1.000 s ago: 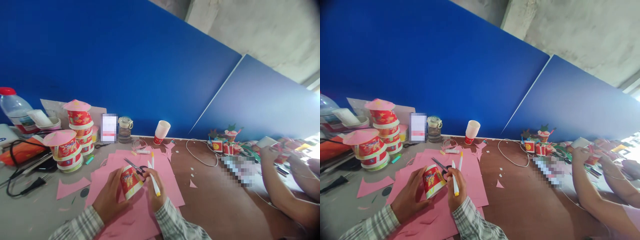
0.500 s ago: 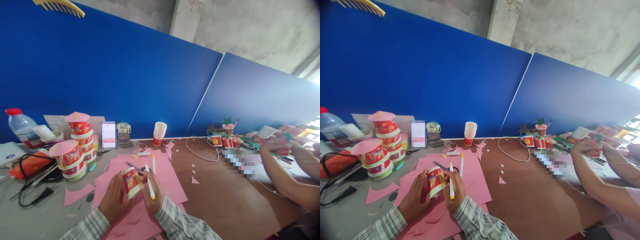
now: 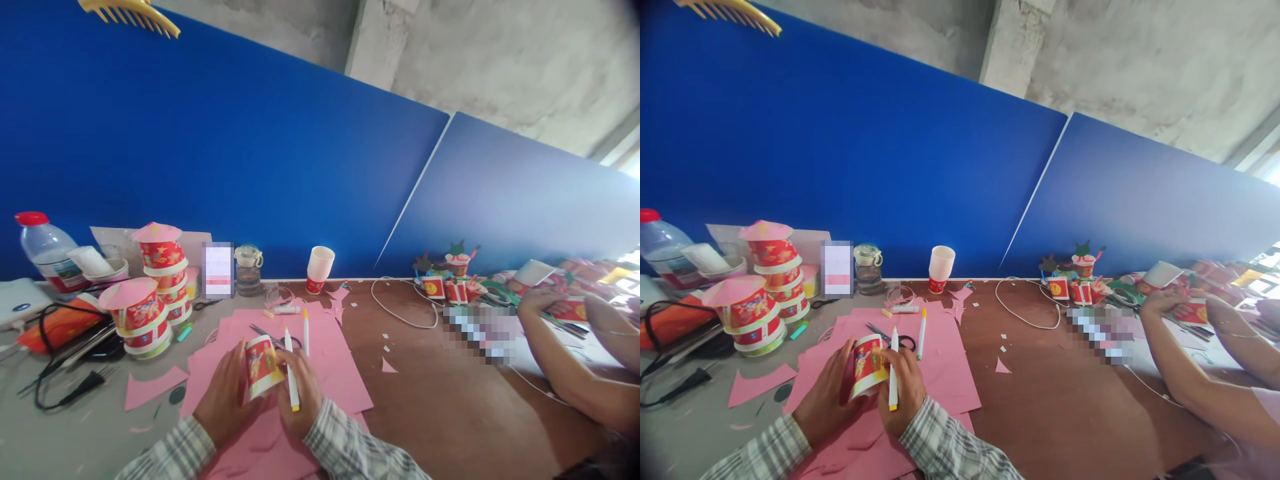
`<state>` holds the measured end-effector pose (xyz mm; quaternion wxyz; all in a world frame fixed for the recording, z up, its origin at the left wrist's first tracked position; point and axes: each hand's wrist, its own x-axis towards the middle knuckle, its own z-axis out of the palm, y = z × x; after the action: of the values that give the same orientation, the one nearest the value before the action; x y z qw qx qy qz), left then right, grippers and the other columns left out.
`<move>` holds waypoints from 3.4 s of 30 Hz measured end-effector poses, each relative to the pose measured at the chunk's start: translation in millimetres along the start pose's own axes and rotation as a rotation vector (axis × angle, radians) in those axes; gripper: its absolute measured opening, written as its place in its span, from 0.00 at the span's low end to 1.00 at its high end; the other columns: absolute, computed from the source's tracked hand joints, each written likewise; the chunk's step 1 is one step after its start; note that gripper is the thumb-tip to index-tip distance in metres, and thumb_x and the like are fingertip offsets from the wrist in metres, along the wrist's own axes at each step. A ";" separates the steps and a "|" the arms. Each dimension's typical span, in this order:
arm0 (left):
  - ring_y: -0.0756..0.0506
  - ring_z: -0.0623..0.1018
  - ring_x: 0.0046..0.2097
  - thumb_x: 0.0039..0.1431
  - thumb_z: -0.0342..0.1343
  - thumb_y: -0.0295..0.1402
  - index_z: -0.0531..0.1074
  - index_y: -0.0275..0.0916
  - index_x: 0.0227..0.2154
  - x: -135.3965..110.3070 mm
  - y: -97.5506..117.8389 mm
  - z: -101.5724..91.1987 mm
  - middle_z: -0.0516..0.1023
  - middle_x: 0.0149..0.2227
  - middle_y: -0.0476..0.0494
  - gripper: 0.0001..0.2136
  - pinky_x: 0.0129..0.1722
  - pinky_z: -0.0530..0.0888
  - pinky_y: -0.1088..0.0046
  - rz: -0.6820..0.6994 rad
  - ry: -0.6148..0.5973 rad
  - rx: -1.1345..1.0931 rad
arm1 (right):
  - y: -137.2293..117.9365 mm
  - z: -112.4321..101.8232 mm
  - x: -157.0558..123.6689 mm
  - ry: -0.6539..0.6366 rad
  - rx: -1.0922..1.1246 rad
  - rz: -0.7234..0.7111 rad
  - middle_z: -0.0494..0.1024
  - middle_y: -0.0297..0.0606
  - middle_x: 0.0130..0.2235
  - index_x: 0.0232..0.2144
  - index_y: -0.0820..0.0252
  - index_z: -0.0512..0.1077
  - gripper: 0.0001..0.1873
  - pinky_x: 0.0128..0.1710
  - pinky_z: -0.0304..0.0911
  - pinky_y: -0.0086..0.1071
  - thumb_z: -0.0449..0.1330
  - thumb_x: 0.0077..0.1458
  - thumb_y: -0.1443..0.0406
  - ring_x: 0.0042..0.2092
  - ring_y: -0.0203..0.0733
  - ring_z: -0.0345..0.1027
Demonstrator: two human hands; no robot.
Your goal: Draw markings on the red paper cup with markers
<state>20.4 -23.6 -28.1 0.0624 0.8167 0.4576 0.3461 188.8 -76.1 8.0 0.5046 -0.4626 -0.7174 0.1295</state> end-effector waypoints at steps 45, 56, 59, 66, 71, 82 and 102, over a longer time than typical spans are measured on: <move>0.38 0.64 0.48 0.29 0.64 0.47 0.43 0.46 0.53 5.6 12.5 -16.3 0.60 0.49 0.43 0.47 0.46 0.69 0.57 -0.121 -0.105 -0.236 | 18.8 -5.7 8.0 0.139 0.263 0.351 0.72 0.33 0.25 0.42 0.56 0.64 0.14 0.25 0.68 0.34 0.53 0.51 0.67 0.25 0.42 0.68; 0.37 0.63 0.50 0.30 0.61 0.52 0.42 0.46 0.54 0.7 5.6 -12.9 0.61 0.50 0.44 0.48 0.48 0.67 0.58 -0.120 -0.145 -0.242 | 40.9 -1.8 8.1 0.002 -0.195 0.071 0.76 0.40 0.32 0.45 0.53 0.65 0.21 0.32 0.65 0.41 0.55 0.47 0.71 0.33 0.51 0.68; 0.37 0.64 0.49 0.31 0.59 0.54 0.42 0.46 0.54 1.2 4.9 -12.8 0.61 0.50 0.44 0.47 0.47 0.67 0.59 -0.103 -0.135 -0.237 | 41.3 -3.3 8.9 -0.028 -0.243 0.027 0.74 0.41 0.33 0.46 0.54 0.65 0.21 0.35 0.63 0.44 0.54 0.47 0.71 0.36 0.53 0.66; 0.37 0.64 0.49 0.33 0.58 0.54 0.42 0.45 0.54 2.3 6.9 -15.0 0.60 0.50 0.43 0.46 0.48 0.66 0.58 -0.094 -0.151 -0.271 | 43.1 -5.2 11.3 -0.112 -0.357 0.042 0.70 0.42 0.36 0.47 0.56 0.63 0.23 0.40 0.59 0.47 0.54 0.45 0.67 0.38 0.55 0.63; 0.37 0.64 0.49 0.31 0.60 0.52 0.41 0.47 0.54 2.6 6.3 -14.1 0.61 0.50 0.44 0.47 0.47 0.67 0.58 -0.084 -0.146 -0.261 | 43.5 -3.2 12.4 -0.106 -0.378 0.031 0.70 0.42 0.39 0.49 0.55 0.60 0.28 0.44 0.57 0.50 0.56 0.42 0.68 0.41 0.56 0.62; 0.37 0.63 0.49 0.32 0.59 0.53 0.41 0.47 0.54 1.1 3.3 -11.6 0.60 0.50 0.43 0.47 0.47 0.66 0.58 -0.079 -0.162 -0.275 | 45.8 -4.4 13.9 -0.170 -0.362 0.068 0.70 0.42 0.40 0.50 0.56 0.59 0.33 0.44 0.59 0.50 0.55 0.37 0.74 0.45 0.58 0.60; 0.38 0.64 0.49 0.32 0.58 0.54 0.42 0.45 0.54 1.2 2.9 -10.7 0.61 0.49 0.43 0.46 0.46 0.68 0.60 -0.045 -0.134 -0.216 | 44.0 -10.4 18.9 -0.314 -0.424 0.110 0.67 0.43 0.44 0.52 0.52 0.56 0.31 0.50 0.55 0.46 0.57 0.42 0.67 0.47 0.55 0.60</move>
<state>16.2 -26.6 -18.2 0.1881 0.8161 0.4307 0.3363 219.9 -40.3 -4.6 0.2712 -0.5703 -0.7719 0.0737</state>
